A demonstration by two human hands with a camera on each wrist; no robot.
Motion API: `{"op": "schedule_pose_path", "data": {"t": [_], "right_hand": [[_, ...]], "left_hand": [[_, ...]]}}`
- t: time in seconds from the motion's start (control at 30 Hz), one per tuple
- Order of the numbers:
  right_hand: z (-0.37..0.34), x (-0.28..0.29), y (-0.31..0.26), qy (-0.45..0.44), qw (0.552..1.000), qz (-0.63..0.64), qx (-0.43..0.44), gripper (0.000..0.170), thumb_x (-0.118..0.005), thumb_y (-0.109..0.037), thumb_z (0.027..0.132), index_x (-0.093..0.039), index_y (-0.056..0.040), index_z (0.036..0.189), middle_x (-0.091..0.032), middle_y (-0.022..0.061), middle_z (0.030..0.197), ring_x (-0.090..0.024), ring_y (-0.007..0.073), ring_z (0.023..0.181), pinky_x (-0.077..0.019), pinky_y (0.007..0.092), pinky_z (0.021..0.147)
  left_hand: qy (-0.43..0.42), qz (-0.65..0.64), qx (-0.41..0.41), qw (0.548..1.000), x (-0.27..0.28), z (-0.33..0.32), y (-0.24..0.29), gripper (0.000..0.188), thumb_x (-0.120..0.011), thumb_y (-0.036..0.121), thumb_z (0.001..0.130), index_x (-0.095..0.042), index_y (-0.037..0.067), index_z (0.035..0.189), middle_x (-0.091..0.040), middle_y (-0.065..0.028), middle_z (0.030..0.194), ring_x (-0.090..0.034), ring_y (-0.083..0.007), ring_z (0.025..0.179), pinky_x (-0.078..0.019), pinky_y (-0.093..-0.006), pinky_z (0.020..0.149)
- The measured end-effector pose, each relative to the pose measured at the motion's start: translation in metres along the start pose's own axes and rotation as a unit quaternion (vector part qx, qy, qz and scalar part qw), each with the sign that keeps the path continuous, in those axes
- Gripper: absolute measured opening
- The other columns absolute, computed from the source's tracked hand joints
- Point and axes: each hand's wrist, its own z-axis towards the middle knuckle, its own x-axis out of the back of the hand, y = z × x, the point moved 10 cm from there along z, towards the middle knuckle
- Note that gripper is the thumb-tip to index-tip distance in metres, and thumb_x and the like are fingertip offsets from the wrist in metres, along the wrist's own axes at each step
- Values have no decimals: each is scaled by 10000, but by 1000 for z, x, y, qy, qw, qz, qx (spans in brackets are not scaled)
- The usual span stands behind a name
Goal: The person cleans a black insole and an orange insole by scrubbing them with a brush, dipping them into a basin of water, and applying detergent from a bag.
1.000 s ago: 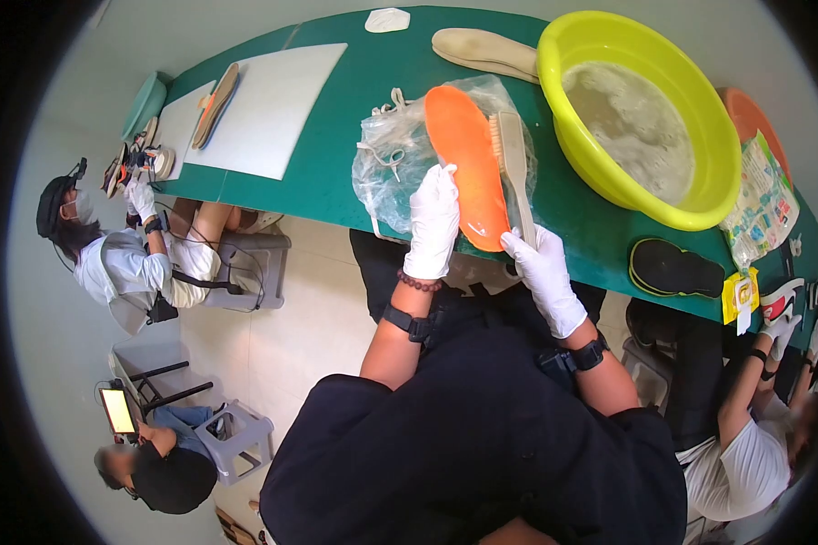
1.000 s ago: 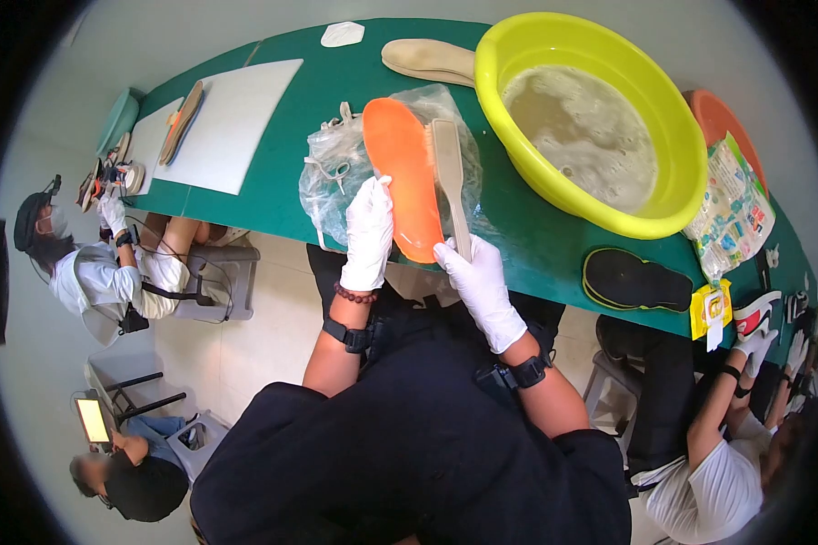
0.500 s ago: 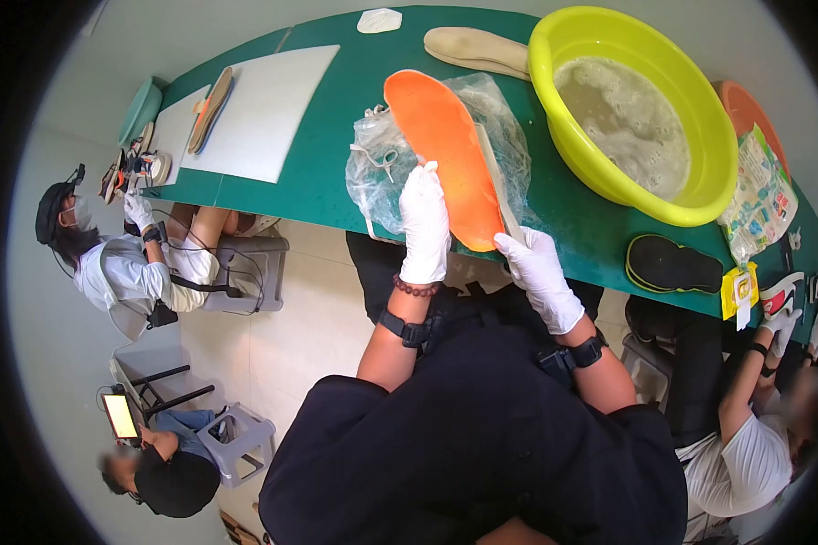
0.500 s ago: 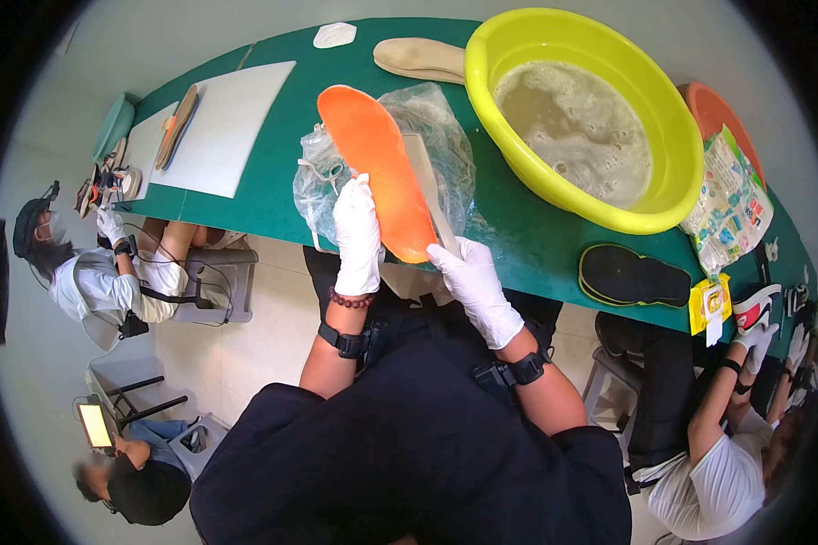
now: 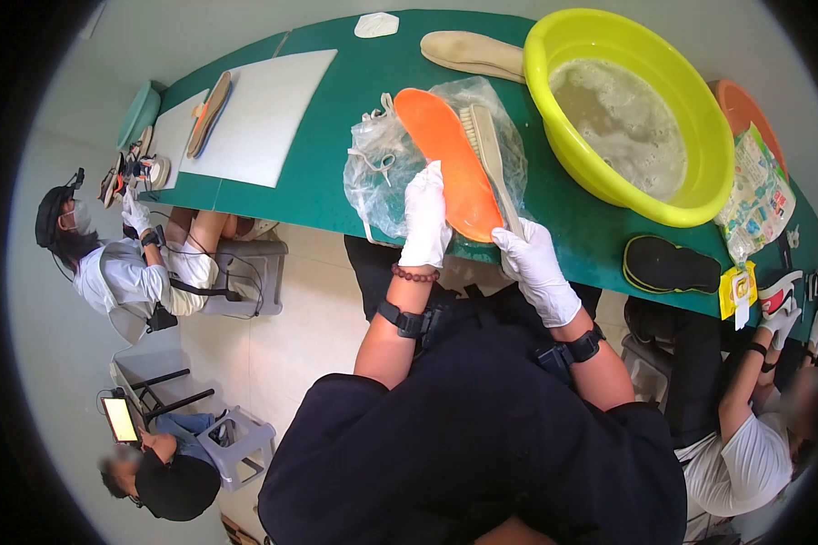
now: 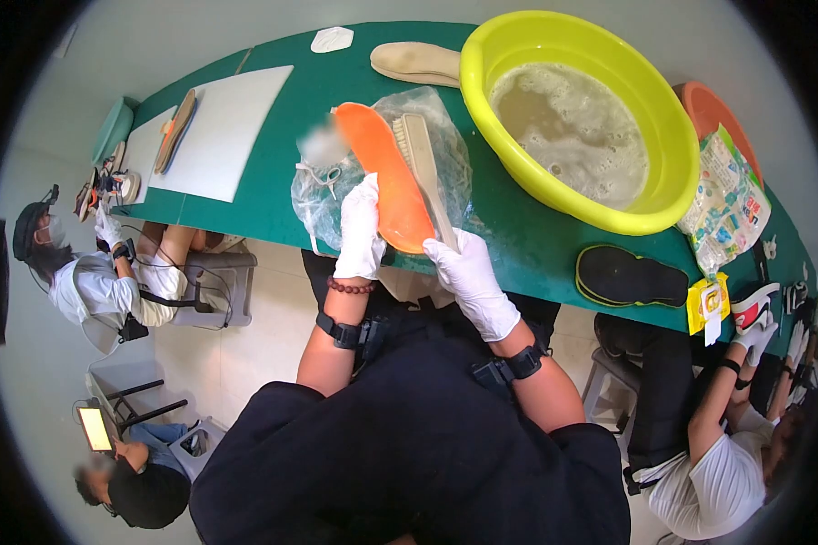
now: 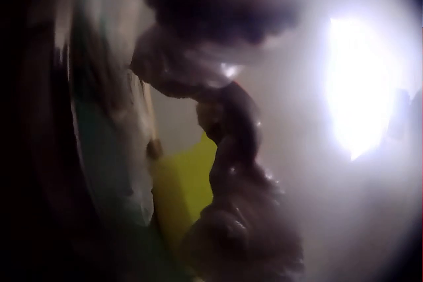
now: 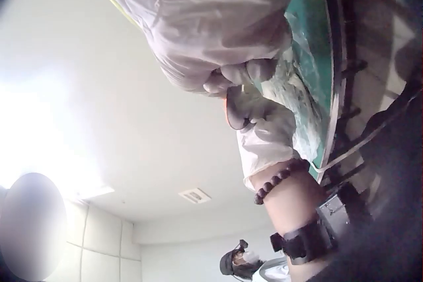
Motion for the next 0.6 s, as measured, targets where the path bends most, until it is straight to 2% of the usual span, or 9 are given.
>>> {"op": "schedule_pose_path", "data": {"t": [0.07, 0.17, 0.27, 0.37, 0.47, 0.57, 0.6], "right_hand": [[1, -2, -2, -12, 1000, 16, 8, 205, -679, -111, 899, -648, 2, 1068, -611, -29, 884, -494, 21, 703, -388, 186, 595], [2, -4, -4, -20, 999, 18, 31, 218, -681, -115, 902, -643, 4, 1080, -622, -17, 929, -525, 35, 771, -421, 193, 660], [6, -2, -3, -20, 998, 10, 57, 219, -684, -122, 905, -642, 3, 1080, -629, -14, 945, -543, 44, 805, -436, 199, 699], [8, -2, -3, -16, 998, 28, 56, 211, -686, -125, 907, -642, -3, 1074, -629, -16, 946, -546, 43, 808, -434, 199, 705], [4, -4, -7, -3, 998, 47, 44, 193, -691, -132, 906, -646, -13, 1051, -619, -29, 920, -533, 34, 789, -426, 197, 689], [1, -1, -10, 17, 999, 17, 39, 176, -695, -152, 905, -656, -22, 1017, -599, -47, 863, -505, 27, 748, -414, 202, 653], [-1, 1, -12, 29, 999, -24, 39, 171, -695, -162, 906, -659, -26, 1004, -590, -53, 844, -495, 25, 735, -410, 204, 640]], "left_hand": [[-8, -19, 58, 998, -2, 1, -10, 243, -497, 197, 1027, -644, 5, 1051, -680, -79, 1003, -663, -152, 872, -555, -300, 733], [16, -26, 143, 989, -3, -1, -24, 249, -506, 217, 1025, -615, 7, 1102, -676, -94, 1024, -673, -185, 875, -568, -333, 740], [-35, -149, 243, 958, -9, -6, -57, 268, -515, 234, 1020, -580, 8, 1149, -674, -110, 1052, -680, -219, 895, -577, -368, 777], [-67, -222, 303, 925, -23, -22, -70, 269, -517, 263, 1016, -558, 47, 1171, -685, -114, 1011, -690, -243, 862, -590, -412, 765], [-7, -195, 277, 941, -11, -10, -65, 286, -522, 273, 1012, -559, 44, 1180, -683, -114, 1039, -690, -245, 889, -585, -407, 783], [-11, -117, 175, 978, -11, -3, -27, 334, -530, 292, 1006, -545, 43, 1227, -666, -118, 1113, -684, -247, 933, -578, -411, 810], [-28, -128, 143, 981, -14, -3, -15, 346, -535, 293, 1001, -540, 43, 1240, -656, -119, 1141, -680, -248, 949, -577, -411, 816]]}}
